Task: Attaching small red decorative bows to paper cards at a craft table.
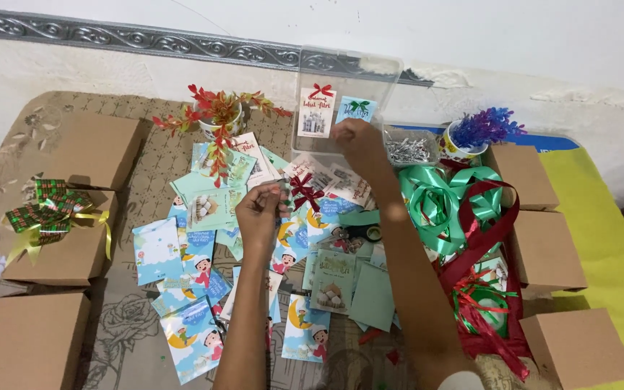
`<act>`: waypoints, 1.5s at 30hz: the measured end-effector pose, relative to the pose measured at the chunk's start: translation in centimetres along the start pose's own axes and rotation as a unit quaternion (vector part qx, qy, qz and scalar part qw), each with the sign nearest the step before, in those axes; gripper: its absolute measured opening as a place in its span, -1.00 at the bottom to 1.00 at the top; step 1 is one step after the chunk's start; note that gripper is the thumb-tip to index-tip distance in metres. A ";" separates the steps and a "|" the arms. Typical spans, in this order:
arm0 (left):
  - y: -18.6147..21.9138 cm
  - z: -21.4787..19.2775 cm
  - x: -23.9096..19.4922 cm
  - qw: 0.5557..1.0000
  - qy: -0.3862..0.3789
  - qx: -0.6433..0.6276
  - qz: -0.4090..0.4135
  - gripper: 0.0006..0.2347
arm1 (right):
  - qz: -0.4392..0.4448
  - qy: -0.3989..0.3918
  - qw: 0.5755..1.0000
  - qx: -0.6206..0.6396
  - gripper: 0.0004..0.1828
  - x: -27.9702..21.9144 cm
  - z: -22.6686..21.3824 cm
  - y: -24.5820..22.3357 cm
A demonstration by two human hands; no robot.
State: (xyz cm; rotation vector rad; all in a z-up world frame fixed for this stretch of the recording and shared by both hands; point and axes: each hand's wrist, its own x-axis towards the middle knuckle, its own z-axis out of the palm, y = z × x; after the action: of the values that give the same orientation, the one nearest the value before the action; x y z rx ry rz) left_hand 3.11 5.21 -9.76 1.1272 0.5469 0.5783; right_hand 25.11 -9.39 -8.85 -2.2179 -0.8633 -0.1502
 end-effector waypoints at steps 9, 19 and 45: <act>2.8 -0.7 -0.8 1.000 0.005 -0.015 -0.003 -0.82 | 0.098 -0.090 0.991 0.016 -0.69 -9.8 -5.5 -6.0; 3.4 -3.6 0.5 0.943 -0.071 0.320 0.063 -0.89 | 0.026 -0.271 0.960 0.062 -0.72 -14.4 -5.6 -10.5; 7.3 3.1 -5.6 0.802 -0.346 0.486 -0.032 -0.83 | 0.075 -0.257 0.963 0.038 -0.70 -14.0 -6.3 -10.7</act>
State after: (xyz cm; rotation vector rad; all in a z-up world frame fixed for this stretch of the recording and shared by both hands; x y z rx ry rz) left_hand -0.02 1.74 -1.24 2.1548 0.2012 -0.2789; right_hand 8.61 -15.90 -2.79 -2.2708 -0.9423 0.5447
